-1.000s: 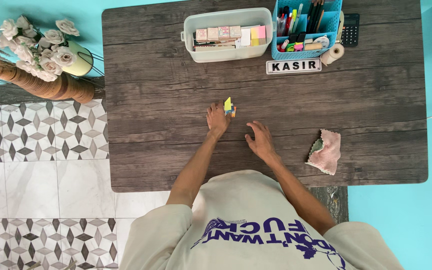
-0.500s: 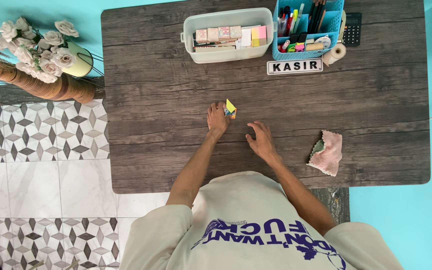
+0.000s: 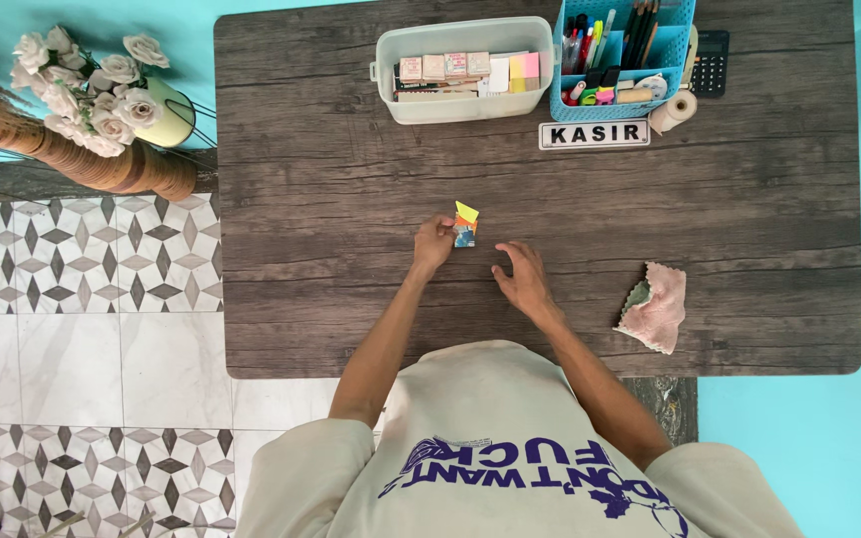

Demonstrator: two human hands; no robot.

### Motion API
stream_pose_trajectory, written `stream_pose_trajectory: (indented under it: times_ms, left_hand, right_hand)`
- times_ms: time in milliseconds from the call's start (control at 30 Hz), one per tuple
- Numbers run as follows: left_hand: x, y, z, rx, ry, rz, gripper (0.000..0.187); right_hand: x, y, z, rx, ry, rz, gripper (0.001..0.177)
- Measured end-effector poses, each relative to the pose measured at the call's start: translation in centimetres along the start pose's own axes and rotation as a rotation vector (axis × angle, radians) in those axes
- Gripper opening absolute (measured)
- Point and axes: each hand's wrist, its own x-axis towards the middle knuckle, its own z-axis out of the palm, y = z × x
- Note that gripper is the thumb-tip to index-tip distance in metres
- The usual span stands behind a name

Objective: The person organizes stationery items on a wooden desk by picking up small colorful pieces, placing them into a white storage container, and then wiping the desk surface with a cloth.

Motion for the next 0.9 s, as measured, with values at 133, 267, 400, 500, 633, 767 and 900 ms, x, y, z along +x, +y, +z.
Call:
stream_pose_trajectory:
  times_ms: [133, 267, 400, 500, 633, 767, 900]
  left_hand:
    - [-2.3, 3.9, -1.0, -0.103, 0.027, 0.141, 0.018]
    - [-5.9, 10.5, -2.7, -0.103, 0.131, 0.358, 0.017]
    - [-9.5, 15.5, -4.0, 0.103, 0.320, 0.666, 0.016]
    - [-11.9, 16.7, -4.3, 0.102, 0.336, 0.819, 0.020]
    - [-13.4, 16.9, -4.5, 0.149, 0.295, 0.914, 0.026]
    - [-14.1, 17.7, -4.7, 0.155, 0.270, 0.928, 0.028]
    - [-14.1, 18.8, -5.0, 0.025, 0.229, 0.818, 0.028]
  right_hand:
    - [0.8, -1.9, -1.2, 0.188, -0.019, 0.109, 0.037]
    - [1.6, -3.7, -2.7, 0.604, -0.068, 0.164, 0.031]
    - [2.6, -6.4, -4.6, 0.872, -0.052, 0.212, 0.031]
    - [2.9, -8.1, -6.3, 0.865, -0.071, 0.224, 0.033]
    - [3.0, -9.2, -7.3, 0.887, 0.009, 0.247, 0.030]
    - [3.3, -9.0, -7.8, 0.912, 0.034, 0.174, 0.028]
    - [3.9, -8.5, -8.4, 0.914, 0.058, 0.183, 0.025]
